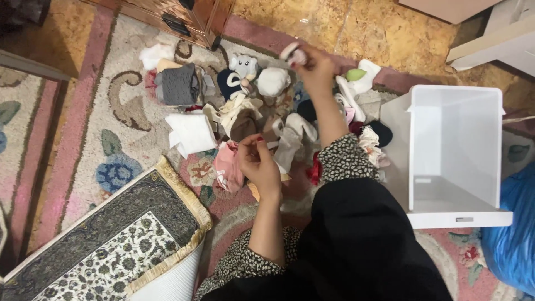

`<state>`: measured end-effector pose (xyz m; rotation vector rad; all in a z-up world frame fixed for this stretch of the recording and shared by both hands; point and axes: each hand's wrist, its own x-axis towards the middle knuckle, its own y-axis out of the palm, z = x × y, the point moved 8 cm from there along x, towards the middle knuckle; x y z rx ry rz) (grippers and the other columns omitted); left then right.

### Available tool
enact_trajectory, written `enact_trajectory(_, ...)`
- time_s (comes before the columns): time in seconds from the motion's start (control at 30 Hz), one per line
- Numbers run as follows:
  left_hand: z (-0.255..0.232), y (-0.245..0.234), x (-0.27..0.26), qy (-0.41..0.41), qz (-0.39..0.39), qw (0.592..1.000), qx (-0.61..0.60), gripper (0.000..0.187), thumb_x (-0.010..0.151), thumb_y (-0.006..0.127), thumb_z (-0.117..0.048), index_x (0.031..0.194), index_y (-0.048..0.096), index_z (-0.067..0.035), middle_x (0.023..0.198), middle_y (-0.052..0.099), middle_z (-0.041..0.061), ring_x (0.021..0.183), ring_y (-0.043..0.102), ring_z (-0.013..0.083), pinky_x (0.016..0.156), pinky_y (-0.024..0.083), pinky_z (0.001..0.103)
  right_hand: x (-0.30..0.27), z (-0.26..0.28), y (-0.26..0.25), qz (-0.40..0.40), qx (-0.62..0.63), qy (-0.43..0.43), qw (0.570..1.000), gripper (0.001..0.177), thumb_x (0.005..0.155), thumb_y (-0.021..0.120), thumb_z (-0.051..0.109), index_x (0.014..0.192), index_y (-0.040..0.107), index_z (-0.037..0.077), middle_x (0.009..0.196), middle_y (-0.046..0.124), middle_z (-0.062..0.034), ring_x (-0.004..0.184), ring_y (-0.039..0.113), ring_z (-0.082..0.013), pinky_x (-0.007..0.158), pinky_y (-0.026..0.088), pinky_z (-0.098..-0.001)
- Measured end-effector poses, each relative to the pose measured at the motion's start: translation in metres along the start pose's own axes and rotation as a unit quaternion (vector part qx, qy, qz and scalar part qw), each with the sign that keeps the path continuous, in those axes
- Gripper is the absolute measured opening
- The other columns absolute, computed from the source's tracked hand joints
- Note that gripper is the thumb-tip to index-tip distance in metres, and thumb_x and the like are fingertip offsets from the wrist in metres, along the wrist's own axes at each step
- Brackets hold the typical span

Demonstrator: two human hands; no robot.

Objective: Sort and organize socks and small items of clothing into pairs on the floor.

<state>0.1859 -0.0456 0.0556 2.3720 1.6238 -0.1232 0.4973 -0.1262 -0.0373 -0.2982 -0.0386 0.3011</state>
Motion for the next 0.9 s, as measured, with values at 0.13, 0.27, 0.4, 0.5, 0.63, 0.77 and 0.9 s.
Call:
enact_trajectory(0.13, 0.006, 0.005, 0.000, 0.039, 0.020, 0.998, 0.036, 0.004, 0.102, 0.063, -0.004, 0.105, 0.064, -0.001, 0.081, 0.059, -0.003, 0.069, 0.048, 0.0026, 0.061, 0.036, 0.019, -0.036, 0.054, 0.005, 0.033, -0.130, -0.129, 0.982, 0.049, 0.074, 0.081, 0.000, 0.121, 0.071, 0.002, 0.108, 0.075, -0.0168, 0.100, 0.077, -0.0339, 0.089, 0.058, -0.0370)
enact_trajectory(0.27, 0.006, 0.008, -0.003, 0.031, 0.031, 0.999, 0.020, 0.004, 0.102, 0.062, -0.005, 0.105, 0.063, -0.002, 0.082, 0.059, -0.005, 0.070, 0.049, 0.0016, 0.061, 0.036, 0.019, -0.079, 0.117, -0.054, -0.104, -0.214, -0.219, 0.946, 0.041, 0.076, 0.083, 0.001, 0.114, 0.068, -0.003, 0.108, 0.067, -0.0225, 0.097, 0.067, -0.0404, 0.085, 0.054, -0.0402)
enact_trajectory(0.4, 0.002, 0.015, -0.013, 0.028, 0.049, 0.998, 0.032, 0.003, 0.102, 0.063, -0.004, 0.103, 0.064, -0.001, 0.078, 0.055, -0.006, 0.067, 0.045, 0.0014, 0.059, 0.034, 0.019, -0.071, -0.003, -0.166, -0.328, -0.155, -0.016, 0.932, 0.016, 0.091, 0.075, 0.012, 0.099, 0.066, 0.001, 0.093, 0.073, -0.0139, 0.086, 0.074, -0.0299, 0.081, 0.058, -0.0388)
enact_trajectory(0.5, 0.001, 0.020, -0.015, 0.011, 0.075, 0.996, 0.053, 0.005, 0.100, 0.062, -0.004, 0.102, 0.064, -0.001, 0.079, 0.058, -0.005, 0.062, 0.042, 0.0013, 0.054, 0.029, 0.019, -0.041, -0.051, -0.171, -0.178, -0.320, 0.191, 0.911, 0.040, 0.093, 0.087, 0.037, 0.095, 0.075, -0.001, 0.091, 0.074, -0.0195, 0.085, 0.075, -0.0296, 0.081, 0.056, -0.0415)
enact_trajectory(0.63, 0.002, 0.019, -0.008, 0.039, 0.085, 0.994, 0.058, 0.005, 0.099, 0.061, -0.003, 0.102, 0.064, -0.001, 0.083, 0.064, -0.004, 0.066, 0.050, 0.0005, 0.057, 0.036, 0.019, -0.042, -0.019, -0.159, -0.155, -0.284, 0.046, 0.945, 0.034, 0.070, 0.093, 0.021, 0.094, 0.078, 0.002, 0.088, 0.076, -0.0195, 0.082, 0.074, -0.0293, 0.077, 0.055, -0.0410)
enact_trajectory(0.77, 0.008, 0.024, -0.011, 0.034, 0.087, 0.994, 0.050, 0.004, 0.101, 0.061, -0.003, 0.103, 0.064, -0.001, 0.084, 0.064, -0.003, 0.067, 0.052, 0.0000, 0.058, 0.038, 0.018, -0.059, 0.004, -0.173, -0.112, -0.076, 0.015, 0.991, 0.033, 0.079, 0.083, 0.008, 0.109, 0.073, 0.001, 0.101, 0.077, -0.0143, 0.091, 0.075, -0.0226, 0.084, 0.058, -0.0365)
enact_trajectory(0.9, -0.001, 0.029, -0.018, 0.000, 0.098, 0.993, 0.069, 0.005, 0.100, 0.061, -0.002, 0.103, 0.065, -0.002, 0.082, 0.060, -0.003, 0.063, 0.047, 0.0003, 0.053, 0.032, 0.019, -0.080, 0.036, -0.169, -0.017, 0.306, 0.031, 0.952, 0.044, 0.093, 0.066, -0.012, 0.135, 0.062, 0.000, 0.125, 0.072, -0.0160, 0.116, 0.071, -0.0258, 0.104, 0.059, -0.0405)
